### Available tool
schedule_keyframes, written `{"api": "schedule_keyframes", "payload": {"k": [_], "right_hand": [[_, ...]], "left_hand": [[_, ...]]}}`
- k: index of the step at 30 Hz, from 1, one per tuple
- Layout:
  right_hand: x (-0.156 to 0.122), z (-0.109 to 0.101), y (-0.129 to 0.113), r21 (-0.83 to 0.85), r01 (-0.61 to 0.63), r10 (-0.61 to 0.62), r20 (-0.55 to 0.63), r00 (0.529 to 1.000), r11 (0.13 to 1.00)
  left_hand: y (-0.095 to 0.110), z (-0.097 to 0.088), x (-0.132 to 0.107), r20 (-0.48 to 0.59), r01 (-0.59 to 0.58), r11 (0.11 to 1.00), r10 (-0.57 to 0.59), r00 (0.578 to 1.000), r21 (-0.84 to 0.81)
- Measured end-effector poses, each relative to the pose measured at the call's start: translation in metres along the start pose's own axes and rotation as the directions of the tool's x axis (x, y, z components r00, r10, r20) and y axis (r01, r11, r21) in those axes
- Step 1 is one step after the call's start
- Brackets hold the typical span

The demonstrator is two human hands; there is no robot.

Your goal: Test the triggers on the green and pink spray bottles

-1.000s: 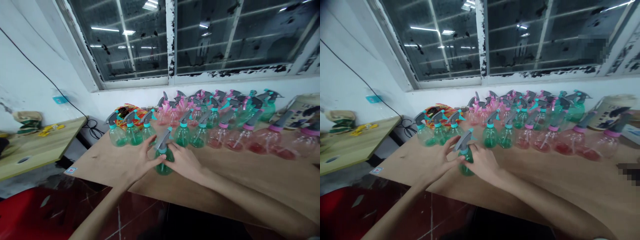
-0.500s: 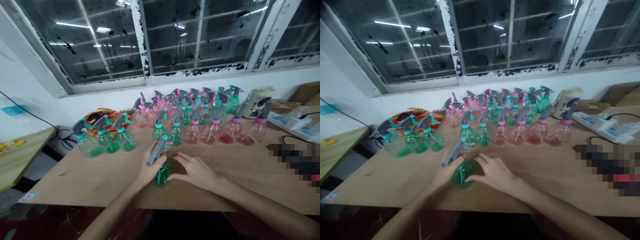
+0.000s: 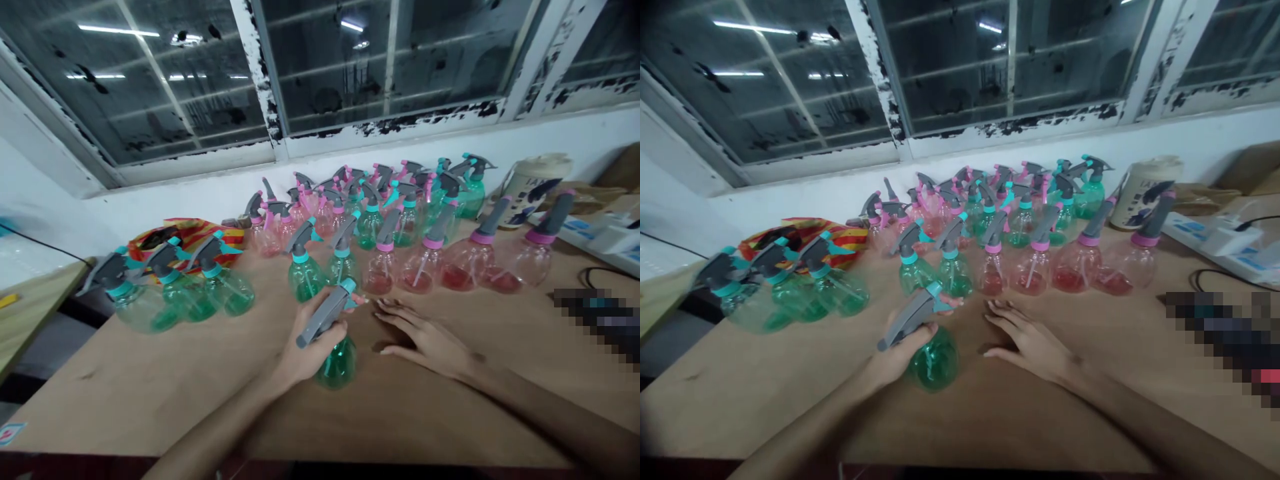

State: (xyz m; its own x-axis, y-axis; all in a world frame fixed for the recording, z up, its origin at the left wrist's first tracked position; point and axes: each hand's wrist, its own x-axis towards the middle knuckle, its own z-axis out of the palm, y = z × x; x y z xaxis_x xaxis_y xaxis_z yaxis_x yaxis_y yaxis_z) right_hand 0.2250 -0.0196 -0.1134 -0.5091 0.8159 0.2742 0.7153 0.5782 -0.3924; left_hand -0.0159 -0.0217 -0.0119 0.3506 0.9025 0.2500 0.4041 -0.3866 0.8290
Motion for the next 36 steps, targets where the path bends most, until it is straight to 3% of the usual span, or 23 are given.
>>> {"api": "schedule_keyframes", "payload": {"k": [4,11,21,29,36], "right_hand": [[0.009,0.006,0.002,0.022,0.019,-0.019,0.003,1.000,1.000],[0.012,0.012,0.005,0.019,0.017,-0.016,-0.021,1.000,1.000],[0.013,0.006,0.007,0.103,-0.030,0.032,-0.018,0.999,0.994],[0.012,0.008,0.010,0.118,-0.026,0.026,0.001,1.000,0.993],[0.011,0.007,0.009,0.118,-0.042,0.042,0.007,0.999,0.992]], "left_hand": [[-0.003,0.000,0.009,0.069,0.004,0.995,0.002,0.998,-0.099],[-0.005,0.003,0.034,0.084,-0.062,0.976,0.081,0.993,-0.211],[-0.007,0.003,0.044,0.105,-0.050,0.979,0.071,0.992,-0.197],[0.003,-0.003,0.042,0.110,0.005,1.000,-0.007,0.994,0.018],[0.009,-0.001,0.041,0.084,-0.038,0.999,0.037,0.996,0.007]]}}
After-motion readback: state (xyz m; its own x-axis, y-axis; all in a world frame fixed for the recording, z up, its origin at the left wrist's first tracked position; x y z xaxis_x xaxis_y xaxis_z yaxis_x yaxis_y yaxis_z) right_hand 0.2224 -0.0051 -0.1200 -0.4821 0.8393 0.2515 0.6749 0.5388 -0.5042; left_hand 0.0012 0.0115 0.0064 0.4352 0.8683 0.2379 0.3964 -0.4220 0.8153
